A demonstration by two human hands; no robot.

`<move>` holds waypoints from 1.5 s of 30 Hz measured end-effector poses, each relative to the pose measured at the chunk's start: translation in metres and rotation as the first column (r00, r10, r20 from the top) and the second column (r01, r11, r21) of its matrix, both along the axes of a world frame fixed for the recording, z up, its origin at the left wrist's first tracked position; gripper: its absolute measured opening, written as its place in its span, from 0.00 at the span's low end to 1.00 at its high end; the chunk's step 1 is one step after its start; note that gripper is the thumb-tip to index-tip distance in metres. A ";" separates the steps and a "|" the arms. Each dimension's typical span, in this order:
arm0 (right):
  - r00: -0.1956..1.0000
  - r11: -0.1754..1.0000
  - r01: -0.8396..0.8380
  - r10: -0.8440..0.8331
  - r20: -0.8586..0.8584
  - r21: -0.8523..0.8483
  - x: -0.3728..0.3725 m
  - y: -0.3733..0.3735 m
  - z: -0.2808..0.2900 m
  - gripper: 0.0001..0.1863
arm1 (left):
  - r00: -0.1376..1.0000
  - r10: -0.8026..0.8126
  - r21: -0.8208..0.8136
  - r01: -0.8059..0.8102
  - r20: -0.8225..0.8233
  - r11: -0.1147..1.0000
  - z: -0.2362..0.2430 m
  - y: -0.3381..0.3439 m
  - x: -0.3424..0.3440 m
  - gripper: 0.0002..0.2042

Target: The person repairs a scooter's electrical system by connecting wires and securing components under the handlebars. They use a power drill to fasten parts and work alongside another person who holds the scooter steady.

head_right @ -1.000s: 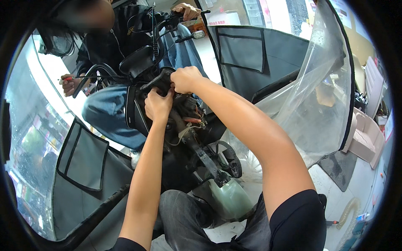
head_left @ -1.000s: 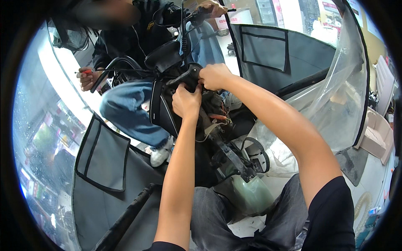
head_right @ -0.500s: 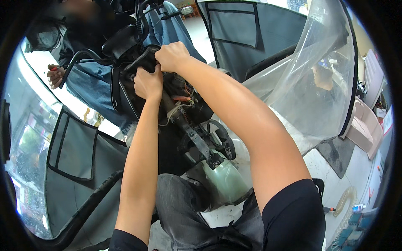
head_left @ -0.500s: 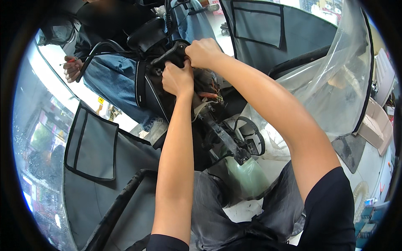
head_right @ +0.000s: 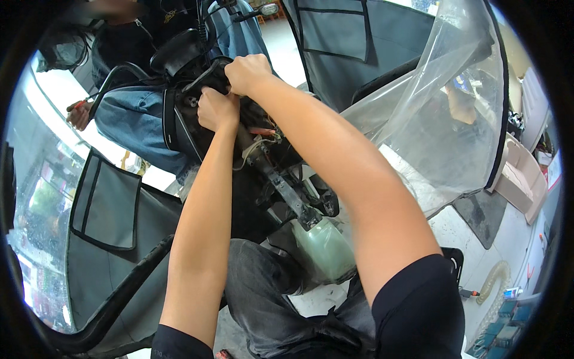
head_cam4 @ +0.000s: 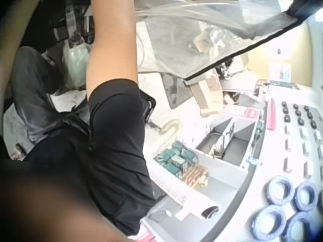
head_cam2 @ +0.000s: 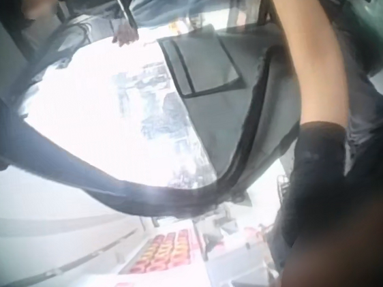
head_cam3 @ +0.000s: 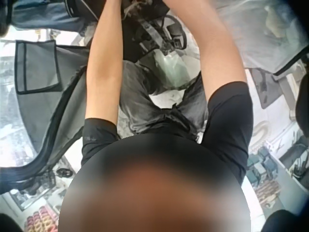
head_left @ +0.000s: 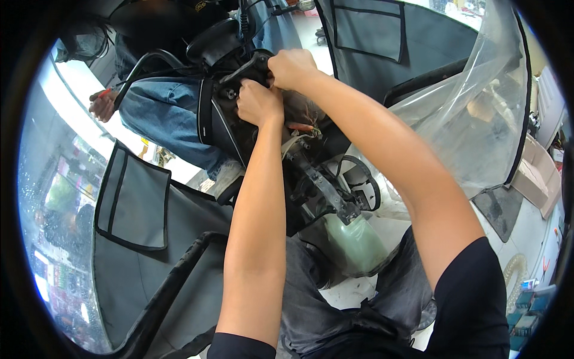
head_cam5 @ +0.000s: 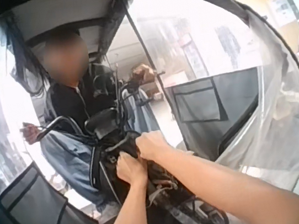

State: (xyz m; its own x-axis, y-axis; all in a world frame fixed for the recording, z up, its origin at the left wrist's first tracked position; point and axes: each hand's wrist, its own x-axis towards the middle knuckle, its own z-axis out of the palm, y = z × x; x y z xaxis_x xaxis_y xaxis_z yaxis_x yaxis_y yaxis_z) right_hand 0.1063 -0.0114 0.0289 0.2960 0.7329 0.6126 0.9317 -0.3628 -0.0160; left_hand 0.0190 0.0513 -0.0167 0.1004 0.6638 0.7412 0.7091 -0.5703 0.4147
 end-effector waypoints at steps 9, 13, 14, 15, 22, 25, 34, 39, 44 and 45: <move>0.998 1.000 0.028 -0.028 0.047 0.000 0.007 0.005 -0.011 0.16 | 0.987 -0.161 -0.118 0.158 -0.018 0.980 0.007 -0.002 -0.012 0.26; 0.998 0.997 0.051 -0.053 -0.045 -0.054 -0.009 -0.006 0.000 0.17 | 0.970 -0.224 -0.151 0.208 -0.097 0.966 0.013 0.001 -0.028 0.25; 0.996 0.998 0.047 -0.051 -0.072 -0.050 -0.008 -0.007 0.000 0.19 | 0.965 -0.240 -0.165 0.220 -0.109 0.961 0.016 -0.001 -0.029 0.25; 0.998 0.999 0.033 -0.034 -0.047 -0.038 -0.008 -0.008 0.004 0.19 | 0.959 -0.256 -0.179 0.233 -0.121 0.956 0.019 -0.002 -0.029 0.25; 0.980 1.000 -0.021 0.023 -0.196 0.013 -0.027 0.008 0.019 0.21 | 0.974 -0.209 -0.059 0.205 -0.086 0.977 0.011 0.022 -0.027 0.21; 0.959 0.997 -0.069 0.075 -0.273 0.032 -0.020 0.011 0.019 0.23 | 0.974 -0.220 -0.032 0.219 -0.053 0.975 0.009 0.020 -0.027 0.23; 0.804 0.886 -0.443 0.460 -0.375 0.137 0.027 0.023 0.013 0.16 | 0.950 -0.306 -0.148 0.295 -0.061 0.944 0.019 0.023 -0.032 0.24; 0.930 0.943 -0.330 0.332 -0.158 0.035 0.016 0.015 0.025 0.12 | 0.954 -0.299 -0.102 0.295 -0.024 0.950 0.017 0.024 -0.036 0.22; 0.970 0.973 -0.229 0.229 -0.080 0.019 0.022 0.013 0.025 0.12 | 0.942 -0.333 -0.101 0.335 0.041 0.937 0.015 0.018 -0.035 0.20; 0.977 0.980 -0.199 0.200 -0.074 0.019 0.024 0.014 0.024 0.12 | 0.946 -0.320 -0.108 0.324 0.051 0.940 0.015 0.014 -0.034 0.20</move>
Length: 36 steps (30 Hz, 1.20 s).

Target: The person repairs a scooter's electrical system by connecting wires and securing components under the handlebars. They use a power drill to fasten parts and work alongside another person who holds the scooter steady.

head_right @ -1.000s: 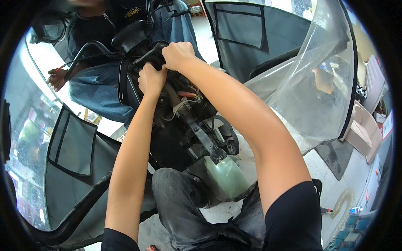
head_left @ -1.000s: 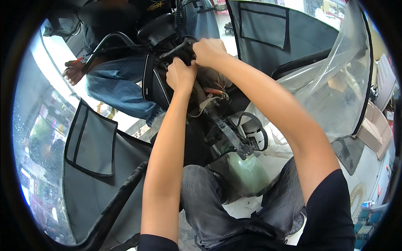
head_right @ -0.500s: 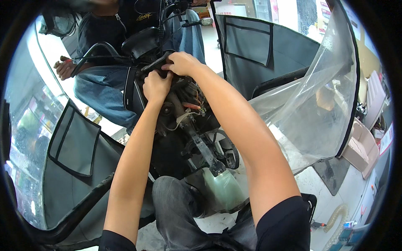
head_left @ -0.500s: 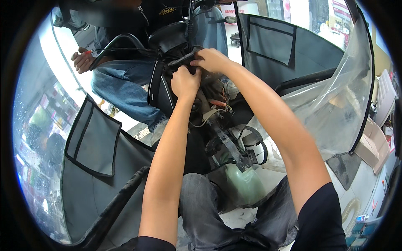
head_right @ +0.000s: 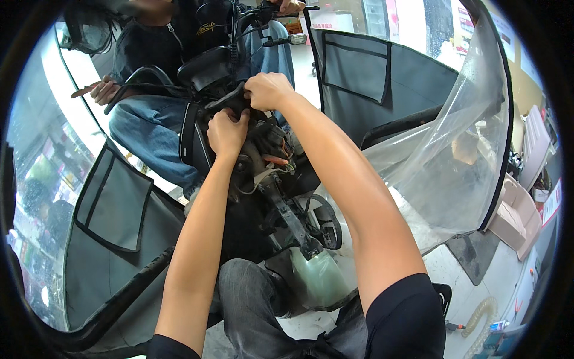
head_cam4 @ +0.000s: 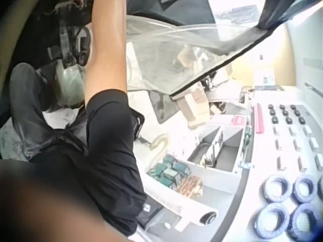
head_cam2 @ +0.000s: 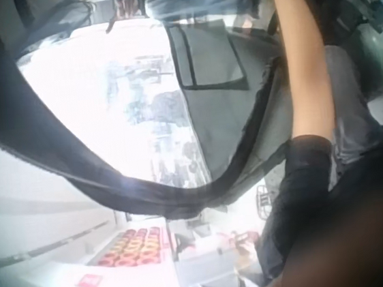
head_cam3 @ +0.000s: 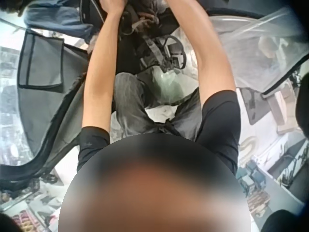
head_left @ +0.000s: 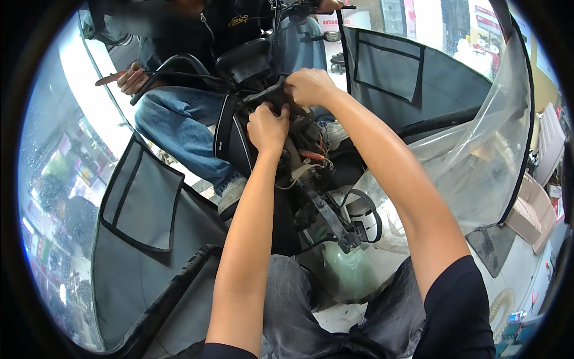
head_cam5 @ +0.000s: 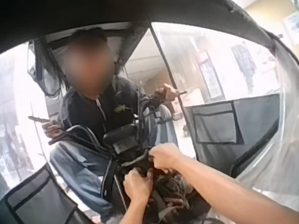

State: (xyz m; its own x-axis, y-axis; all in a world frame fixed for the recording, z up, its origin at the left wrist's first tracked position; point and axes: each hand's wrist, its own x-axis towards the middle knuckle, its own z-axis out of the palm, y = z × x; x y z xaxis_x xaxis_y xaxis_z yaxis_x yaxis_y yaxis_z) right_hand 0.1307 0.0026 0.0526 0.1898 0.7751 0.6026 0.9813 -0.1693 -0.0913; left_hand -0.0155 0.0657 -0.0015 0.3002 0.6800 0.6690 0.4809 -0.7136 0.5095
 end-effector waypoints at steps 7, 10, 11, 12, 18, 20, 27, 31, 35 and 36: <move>0.991 0.990 0.134 -0.134 -0.011 0.053 -0.003 0.005 -0.005 0.11 | 0.995 -0.095 -0.051 0.096 0.027 0.994 0.000 0.005 -0.005 0.19; 0.991 0.987 0.129 -0.124 -0.053 0.098 -0.007 0.003 -0.014 0.10 | 0.989 -0.145 -0.067 0.146 0.016 0.987 -0.001 0.012 -0.008 0.19; 0.992 0.985 0.115 -0.108 -0.064 0.131 -0.008 0.001 -0.020 0.10 | 0.988 -0.151 -0.056 0.152 0.020 0.987 -0.001 0.012 -0.008 0.20; 0.993 0.981 0.102 -0.090 -0.075 0.165 -0.009 0.000 -0.026 0.10 | 0.987 -0.156 -0.045 0.157 0.024 0.987 -0.001 0.013 -0.008 0.20; 0.987 0.983 0.072 -0.045 -0.155 0.169 -0.020 -0.024 -0.041 0.09 | 0.999 0.004 -0.029 -0.003 0.036 1.000 -0.007 -0.014 -0.003 0.24; 0.980 0.983 0.112 -0.085 -0.182 0.144 -0.024 -0.031 -0.037 0.09 | 0.995 0.049 -0.009 -0.048 0.090 0.999 -0.006 -0.024 -0.002 0.26; 0.960 0.980 0.176 -0.152 -0.234 0.089 -0.033 -0.052 -0.028 0.09 | 0.986 0.111 0.267 -0.142 0.128 0.953 -0.022 -0.014 -0.007 0.23; 0.963 0.987 0.161 -0.156 -0.220 0.006 -0.034 -0.066 -0.027 0.11 | 0.995 0.088 0.407 -0.099 0.044 0.908 -0.022 -0.020 -0.018 0.25; 0.962 0.989 0.149 -0.141 -0.236 0.018 -0.027 -0.058 -0.034 0.12 | 0.977 0.113 0.587 0.016 -0.182 0.810 -0.023 -0.015 -0.030 0.23; 0.961 0.988 0.151 -0.137 -0.242 0.040 -0.022 -0.054 -0.038 0.13 | 0.979 0.092 0.575 0.029 -0.181 0.817 -0.022 -0.016 -0.029 0.22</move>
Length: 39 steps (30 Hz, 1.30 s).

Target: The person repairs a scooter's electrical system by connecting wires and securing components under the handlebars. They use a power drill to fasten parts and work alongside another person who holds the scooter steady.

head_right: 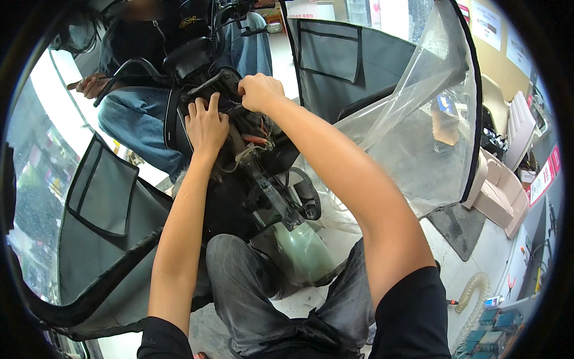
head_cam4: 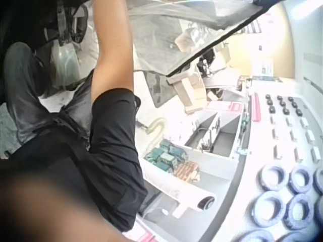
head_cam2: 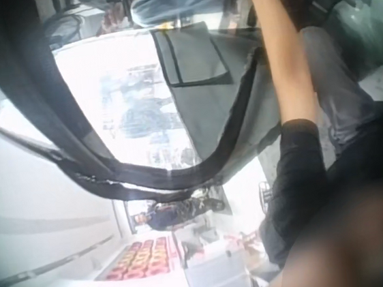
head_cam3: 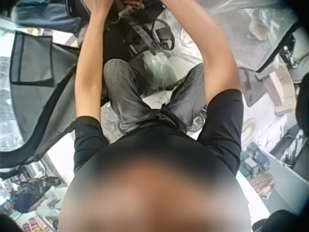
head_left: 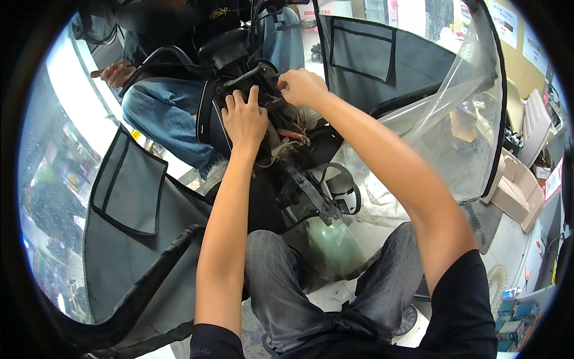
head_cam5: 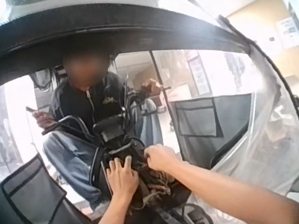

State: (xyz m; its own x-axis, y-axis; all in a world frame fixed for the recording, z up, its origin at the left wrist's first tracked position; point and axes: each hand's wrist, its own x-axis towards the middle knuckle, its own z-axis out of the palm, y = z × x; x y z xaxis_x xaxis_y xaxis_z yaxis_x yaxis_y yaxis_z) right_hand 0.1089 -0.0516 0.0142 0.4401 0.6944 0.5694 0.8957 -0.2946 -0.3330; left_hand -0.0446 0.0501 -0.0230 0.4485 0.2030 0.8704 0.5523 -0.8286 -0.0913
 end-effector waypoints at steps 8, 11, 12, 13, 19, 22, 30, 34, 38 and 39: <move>0.998 0.999 -0.008 0.006 -0.063 -0.034 -0.028 0.026 -0.009 0.12 | 0.999 -0.037 -0.008 0.037 0.010 0.999 -0.002 0.009 -0.009 0.20; 0.997 0.999 -0.028 0.027 -0.068 -0.024 -0.017 0.025 -0.012 0.12 | 0.998 -0.068 -0.003 0.068 0.008 0.998 0.001 0.004 -0.009 0.19; 0.996 1.000 -0.024 0.023 -0.081 -0.017 -0.014 0.025 -0.014 0.12 | 0.997 -0.077 0.006 0.077 -0.003 0.997 0.001 0.002 -0.008 0.19; 0.996 1.000 -0.028 0.027 -0.088 -0.008 -0.015 0.025 -0.012 0.12 | 0.997 -0.077 0.001 0.077 0.018 0.997 0.001 0.004 -0.008 0.19; 0.983 0.969 -0.078 0.114 -0.145 0.235 -0.023 0.022 -0.011 0.12 | 0.995 -0.042 -0.154 0.055 0.088 0.987 0.002 0.007 0.000 0.15; 0.976 0.943 -0.052 0.117 -0.182 0.328 -0.029 0.028 -0.006 0.12 | 0.988 -0.060 -0.232 0.092 0.143 0.968 0.005 0.007 0.004 0.14; 0.944 0.952 0.025 0.078 -0.321 0.306 -0.038 0.042 0.001 0.11 | 0.959 -0.076 -0.398 0.185 0.275 0.898 0.024 0.000 0.002 0.16; 0.890 0.969 0.166 -0.069 -0.450 0.181 -0.040 0.046 0.002 0.13 | 0.969 -0.036 -0.459 0.148 0.244 0.876 0.036 0.001 0.001 0.17; 0.914 0.982 0.157 -0.103 -0.392 0.108 -0.049 0.038 0.000 0.15 | 0.973 0.124 -0.331 -0.055 0.193 0.942 0.047 0.004 0.000 0.15; 0.934 0.986 0.132 -0.090 -0.346 0.102 -0.049 0.037 -0.001 0.15 | 0.970 0.143 -0.265 -0.088 0.197 0.960 0.049 0.008 0.002 0.15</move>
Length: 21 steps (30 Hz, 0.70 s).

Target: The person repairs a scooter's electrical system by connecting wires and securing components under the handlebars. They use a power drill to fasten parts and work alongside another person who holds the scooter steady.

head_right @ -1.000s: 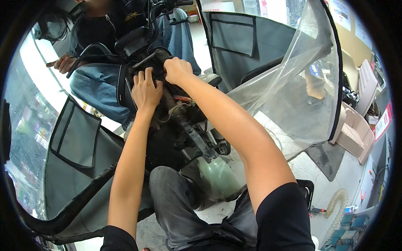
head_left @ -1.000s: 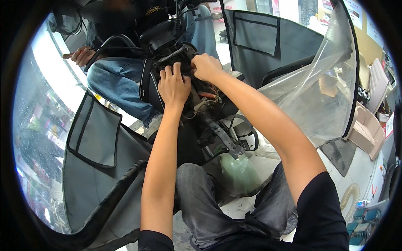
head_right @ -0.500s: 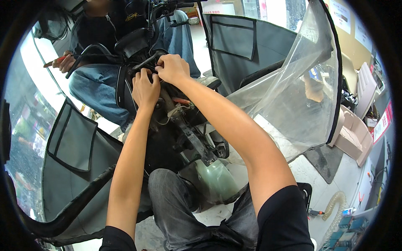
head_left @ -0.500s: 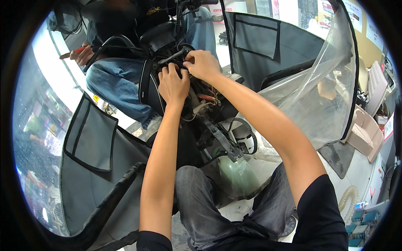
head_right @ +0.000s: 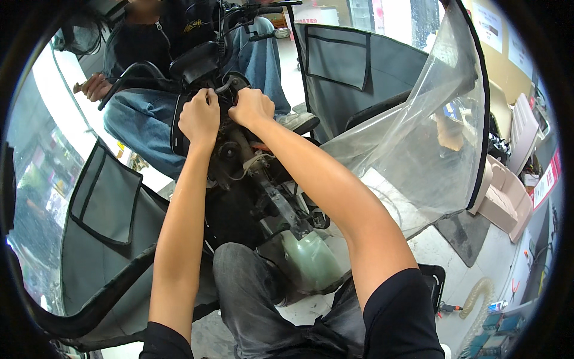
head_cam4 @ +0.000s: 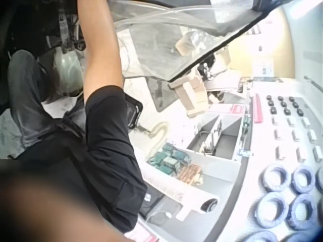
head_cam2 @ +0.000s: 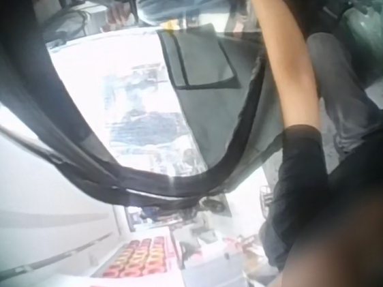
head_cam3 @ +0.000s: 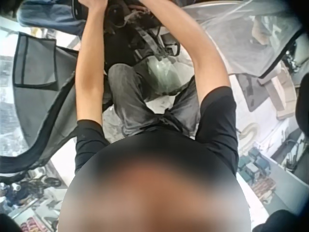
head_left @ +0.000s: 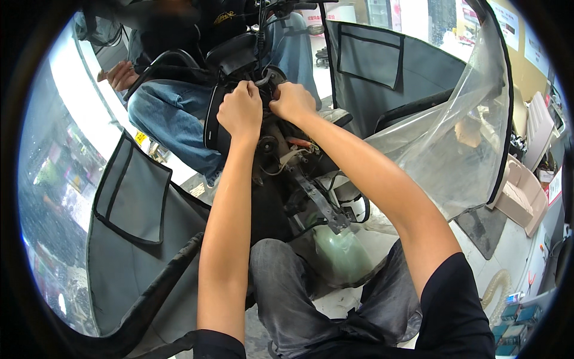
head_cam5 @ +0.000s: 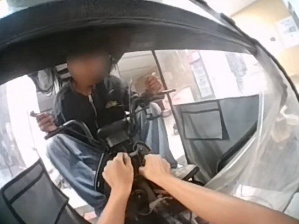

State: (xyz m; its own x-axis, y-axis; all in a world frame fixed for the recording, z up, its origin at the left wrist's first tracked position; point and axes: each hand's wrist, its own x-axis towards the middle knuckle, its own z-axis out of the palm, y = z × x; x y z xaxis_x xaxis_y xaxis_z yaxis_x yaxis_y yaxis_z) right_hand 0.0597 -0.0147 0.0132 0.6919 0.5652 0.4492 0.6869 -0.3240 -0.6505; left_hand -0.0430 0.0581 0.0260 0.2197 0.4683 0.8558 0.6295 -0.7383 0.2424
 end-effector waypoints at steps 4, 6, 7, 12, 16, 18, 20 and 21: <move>0.998 1.000 -0.009 0.009 0.061 0.006 -0.002 -0.004 0.001 0.15 | 0.996 -0.078 0.065 0.080 -0.042 0.995 0.018 0.013 0.002 0.12; 0.995 0.998 -0.017 0.011 0.100 0.061 0.001 -0.003 -0.002 0.14 | 0.981 -0.162 -0.022 0.160 -0.103 0.987 0.030 0.021 0.002 0.11; 0.993 0.996 -0.020 0.010 0.119 0.088 0.002 -0.003 -0.003 0.14 | 0.975 -0.179 -0.042 0.175 -0.132 0.984 0.035 0.022 0.002 0.12; 0.996 0.993 -0.055 0.048 0.069 0.104 0.000 0.001 -0.009 0.16 | 0.960 -0.175 -0.080 0.161 -0.218 0.984 0.048 0.034 0.007 0.15; 0.995 0.984 -0.093 0.088 0.041 0.149 0.008 0.003 -0.017 0.16 | 0.949 -0.218 -0.181 0.179 -0.227 0.967 0.051 0.032 0.010 0.15; 0.994 0.979 -0.107 0.103 0.034 0.174 0.009 0.003 -0.019 0.16 | 0.943 -0.204 -0.236 0.142 -0.263 0.961 0.051 0.035 0.011 0.15; 0.992 0.972 -0.126 0.120 0.041 0.199 0.012 0.002 -0.023 0.17 | 0.944 -0.204 -0.286 0.126 -0.260 0.950 0.050 0.037 0.013 0.15; 0.990 0.967 -0.139 0.131 0.050 0.214 0.013 0.002 -0.026 0.17 | 0.948 -0.208 -0.308 0.128 -0.242 0.943 0.049 0.038 0.015 0.15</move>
State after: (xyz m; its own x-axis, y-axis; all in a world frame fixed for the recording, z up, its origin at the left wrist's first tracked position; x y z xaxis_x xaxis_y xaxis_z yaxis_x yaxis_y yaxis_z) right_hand 0.0724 -0.0122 -0.0125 0.5978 0.5391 0.5934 0.7382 -0.0814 -0.6697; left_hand -0.0282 0.0959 0.0750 0.5182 0.6190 0.5901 0.5726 -0.7637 0.2982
